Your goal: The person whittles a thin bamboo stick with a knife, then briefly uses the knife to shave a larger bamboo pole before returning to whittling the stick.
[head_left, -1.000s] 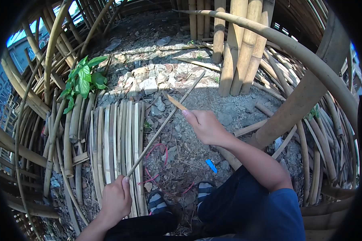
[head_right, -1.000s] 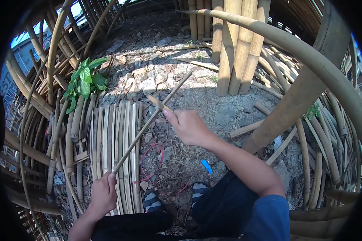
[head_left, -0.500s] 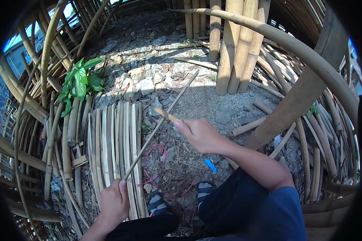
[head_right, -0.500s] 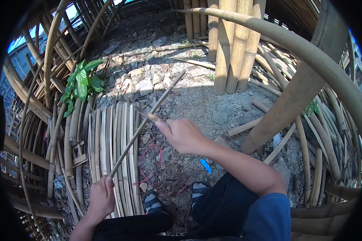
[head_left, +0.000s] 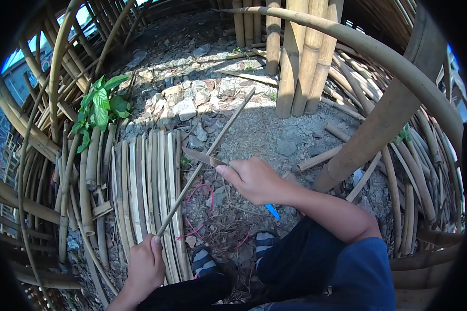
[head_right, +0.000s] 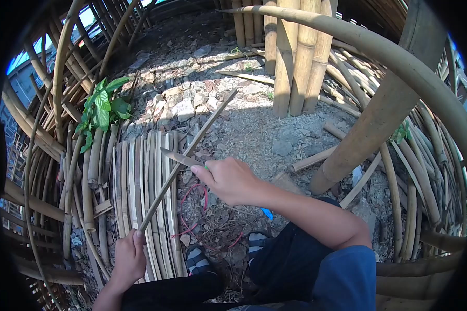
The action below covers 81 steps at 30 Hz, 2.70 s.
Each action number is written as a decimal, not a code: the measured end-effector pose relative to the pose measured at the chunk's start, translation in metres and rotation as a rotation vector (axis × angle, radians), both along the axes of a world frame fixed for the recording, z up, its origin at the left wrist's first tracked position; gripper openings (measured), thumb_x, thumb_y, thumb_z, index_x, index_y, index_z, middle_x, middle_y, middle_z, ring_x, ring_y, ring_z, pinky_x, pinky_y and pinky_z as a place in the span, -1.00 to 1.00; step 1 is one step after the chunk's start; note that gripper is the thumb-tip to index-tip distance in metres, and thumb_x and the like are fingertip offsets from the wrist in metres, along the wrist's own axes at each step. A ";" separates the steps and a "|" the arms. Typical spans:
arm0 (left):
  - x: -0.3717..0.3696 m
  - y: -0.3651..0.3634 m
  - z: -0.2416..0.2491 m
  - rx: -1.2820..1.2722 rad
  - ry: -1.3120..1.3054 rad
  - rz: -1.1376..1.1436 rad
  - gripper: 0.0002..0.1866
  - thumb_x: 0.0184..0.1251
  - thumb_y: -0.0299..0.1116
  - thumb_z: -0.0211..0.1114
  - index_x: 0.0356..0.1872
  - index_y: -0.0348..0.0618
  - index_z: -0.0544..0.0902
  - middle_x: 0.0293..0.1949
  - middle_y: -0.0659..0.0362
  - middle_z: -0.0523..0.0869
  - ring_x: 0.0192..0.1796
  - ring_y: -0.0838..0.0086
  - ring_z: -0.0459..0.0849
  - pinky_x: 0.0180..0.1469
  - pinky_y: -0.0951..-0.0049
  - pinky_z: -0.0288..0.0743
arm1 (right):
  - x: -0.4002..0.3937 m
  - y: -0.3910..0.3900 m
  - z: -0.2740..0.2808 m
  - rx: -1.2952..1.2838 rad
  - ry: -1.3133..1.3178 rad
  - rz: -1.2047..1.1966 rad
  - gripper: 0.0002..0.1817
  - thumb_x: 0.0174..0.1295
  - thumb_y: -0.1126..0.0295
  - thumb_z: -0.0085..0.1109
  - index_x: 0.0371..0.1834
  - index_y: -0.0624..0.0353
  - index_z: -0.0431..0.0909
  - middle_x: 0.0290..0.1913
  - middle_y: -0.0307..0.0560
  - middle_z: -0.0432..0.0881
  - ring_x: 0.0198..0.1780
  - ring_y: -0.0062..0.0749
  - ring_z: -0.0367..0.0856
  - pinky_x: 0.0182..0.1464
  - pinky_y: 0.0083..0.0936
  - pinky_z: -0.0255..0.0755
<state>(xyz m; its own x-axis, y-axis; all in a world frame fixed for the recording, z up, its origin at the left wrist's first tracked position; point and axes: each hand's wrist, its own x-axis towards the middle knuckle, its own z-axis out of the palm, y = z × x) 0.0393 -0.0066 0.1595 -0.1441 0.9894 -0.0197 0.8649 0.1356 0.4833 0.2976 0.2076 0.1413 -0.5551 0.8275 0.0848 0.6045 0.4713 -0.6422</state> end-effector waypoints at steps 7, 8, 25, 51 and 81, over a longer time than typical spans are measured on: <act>0.000 -0.005 -0.003 -0.021 -0.021 -0.005 -0.59 0.68 -0.31 -0.08 -0.41 -0.36 0.51 -0.65 -0.20 0.51 -0.53 -0.24 0.56 -0.43 -0.09 0.36 | 0.049 0.097 -0.003 0.055 0.006 -0.199 -0.29 0.59 -0.10 -0.14 -0.43 0.42 0.53 -0.57 0.30 0.52 -0.45 0.27 0.54 -0.26 -0.01 0.40; -0.001 -0.001 -0.004 -0.032 0.006 -0.006 -0.59 0.68 -0.31 -0.08 -0.41 -0.35 0.51 -0.65 -0.19 0.51 -0.53 -0.24 0.56 -0.42 -0.08 0.36 | 0.045 0.099 -0.010 0.036 0.041 -0.236 -0.30 0.59 -0.10 -0.14 -0.42 0.41 0.54 -0.54 0.33 0.53 -0.43 0.28 0.56 -0.23 0.00 0.41; 0.000 -0.003 0.006 -0.050 -0.065 0.055 -0.53 0.70 -0.27 -0.10 -0.42 -0.37 0.55 -0.64 -0.15 0.55 -0.52 -0.20 0.60 -0.38 -0.04 0.43 | 0.096 0.106 -0.010 0.021 0.124 -0.575 -0.20 0.57 -0.19 -0.22 -0.40 0.47 0.57 -0.43 0.30 0.64 -0.26 0.14 0.66 -0.05 -0.05 0.47; 0.021 0.046 0.003 -0.231 -0.421 -0.098 -0.48 0.71 -0.08 -0.08 -0.21 -0.36 0.67 -0.49 -0.08 0.67 -0.35 0.04 0.72 -0.18 0.11 0.54 | -0.016 -0.020 -0.004 -0.702 1.075 -0.353 -0.76 0.43 0.26 0.31 -0.21 0.19 0.53 -0.68 -0.47 0.19 -0.76 -0.74 0.11 -0.72 -0.63 -0.02; 0.007 0.036 -0.008 -0.051 -0.159 0.100 -0.60 0.59 -0.10 0.17 -0.20 -0.32 0.67 -0.52 -0.13 0.66 -0.43 -0.06 0.70 -0.32 0.06 0.49 | -0.035 -0.070 -0.035 0.037 0.090 0.109 -0.47 0.60 0.00 -0.11 -0.38 0.25 0.47 -0.65 0.18 0.53 -0.54 0.24 0.59 -0.40 0.10 0.39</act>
